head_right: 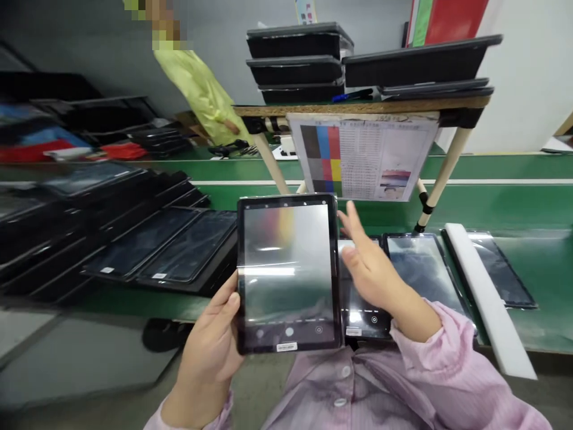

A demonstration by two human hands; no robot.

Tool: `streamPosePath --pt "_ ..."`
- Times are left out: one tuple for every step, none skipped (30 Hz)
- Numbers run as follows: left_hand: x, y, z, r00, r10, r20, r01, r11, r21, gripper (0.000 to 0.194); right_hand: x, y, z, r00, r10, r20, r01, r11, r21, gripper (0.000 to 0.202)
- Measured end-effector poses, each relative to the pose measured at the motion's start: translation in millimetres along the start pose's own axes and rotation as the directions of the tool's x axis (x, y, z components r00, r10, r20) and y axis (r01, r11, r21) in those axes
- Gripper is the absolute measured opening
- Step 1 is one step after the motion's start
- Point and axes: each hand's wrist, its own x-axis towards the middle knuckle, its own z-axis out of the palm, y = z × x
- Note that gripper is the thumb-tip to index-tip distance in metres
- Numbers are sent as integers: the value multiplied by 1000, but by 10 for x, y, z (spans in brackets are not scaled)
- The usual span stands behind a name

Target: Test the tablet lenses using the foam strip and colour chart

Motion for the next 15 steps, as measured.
streamPosePath --pt "24 71 -56 999 -38 -10 39 999 18 72 31 45 -66 999 22 -26 -22 1000 -7 80" --pt "64 136 -124 997 -68 -24 69 997 40 76 71 100 -140 998 41 -57 -43 998 -40 79" --pt "122 187 -198 995 -90 -39 92 994 66 80 120 168 -218 995 58 -81 -66 992 -108 76" --pt "193 220 -275 993 -108 -50 112 989 94 84 178 246 -294 993 82 -84 -98 972 -216 73" --pt "277 231 -348 991 -120 -56 126 984 129 87 241 334 -362 990 129 -64 -143 917 -372 69" --pt "368 219 -410 990 -128 -55 135 976 171 87 308 429 -418 979 199 -44 -190 815 -548 65" --pt "461 187 -457 990 -133 -50 140 967 214 86 374 528 -459 959 282 -37 -225 673 -704 61" --pt "550 139 -488 990 -135 -44 142 956 255 82 436 627 -487 931 361 -52 -248 523 -815 58" --pt "631 81 -505 990 -132 -41 138 946 292 77 492 723 -503 903 423 -79 -264 400 -878 56" --pt "701 20 -509 992 -123 -37 128 937 324 70 541 811 -510 880 463 -105 -277 322 -905 55" --pt "757 -37 -507 994 -106 -33 111 929 352 64 581 888 -511 865 487 -116 -285 290 -914 53" --pt "801 -83 -503 996 -82 -26 86 921 380 58 613 953 -511 856 504 -114 -289 283 -915 53" --pt "832 -113 -500 999 -49 -15 50 909 415 54 637 1004 -511 847 521 -106 -283 274 -919 54" --pt "854 -127 -499 1000 -6 -3 7 889 457 50 656 1043 -514 840 534 -96 -275 268 -923 55" --pt "869 -122 -497 999 46 11 -45 861 507 47 669 1071 -519 837 540 -85 -265 266 -927 56"
